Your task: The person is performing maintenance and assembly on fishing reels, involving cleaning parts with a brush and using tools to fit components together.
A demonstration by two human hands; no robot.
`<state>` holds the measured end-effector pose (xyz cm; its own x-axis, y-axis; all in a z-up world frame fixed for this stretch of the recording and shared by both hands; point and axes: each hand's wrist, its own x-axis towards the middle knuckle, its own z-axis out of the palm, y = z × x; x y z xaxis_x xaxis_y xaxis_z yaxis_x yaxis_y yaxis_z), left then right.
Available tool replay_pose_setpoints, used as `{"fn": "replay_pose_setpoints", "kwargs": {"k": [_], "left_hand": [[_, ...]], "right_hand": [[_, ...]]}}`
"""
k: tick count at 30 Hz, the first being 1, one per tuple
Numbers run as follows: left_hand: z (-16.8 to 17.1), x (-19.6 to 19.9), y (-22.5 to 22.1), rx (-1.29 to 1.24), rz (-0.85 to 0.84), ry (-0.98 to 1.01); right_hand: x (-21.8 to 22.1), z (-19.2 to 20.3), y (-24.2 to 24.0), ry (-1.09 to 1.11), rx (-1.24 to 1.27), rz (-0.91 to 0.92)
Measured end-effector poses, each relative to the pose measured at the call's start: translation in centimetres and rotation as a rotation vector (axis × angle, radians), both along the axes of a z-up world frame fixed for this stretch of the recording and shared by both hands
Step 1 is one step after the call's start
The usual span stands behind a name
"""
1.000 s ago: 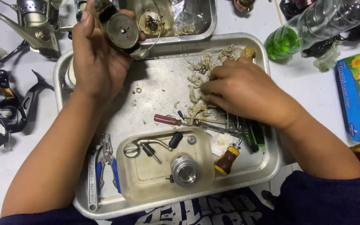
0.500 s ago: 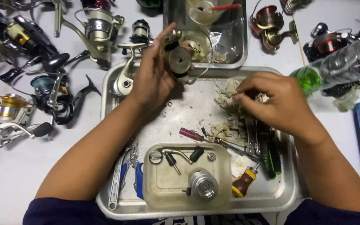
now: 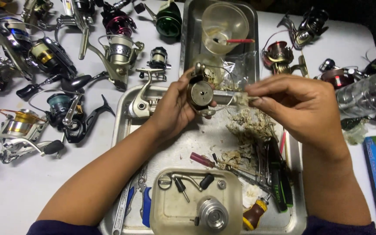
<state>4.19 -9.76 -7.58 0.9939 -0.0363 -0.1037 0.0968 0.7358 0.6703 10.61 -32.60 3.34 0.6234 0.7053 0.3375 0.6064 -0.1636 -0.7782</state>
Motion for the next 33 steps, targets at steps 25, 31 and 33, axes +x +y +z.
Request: {"fn": "replay_pose_setpoints", "kwargs": {"k": [25,31,33], "left_hand": [[2.6,-1.7,-2.2,0.212,-0.127,0.085],[3.7,-2.1,-2.2,0.239,-0.137,0.119],[3.3,-1.8,-2.0,0.284,-0.138,0.099]], "right_hand": [[-2.1,-4.5,3.7,-0.569,-0.189,-0.062],[-1.8,-4.7,3.9,-0.720,-0.096,0.193],[-1.7,-4.0,4.0,-0.710,-0.095,0.220]]}}
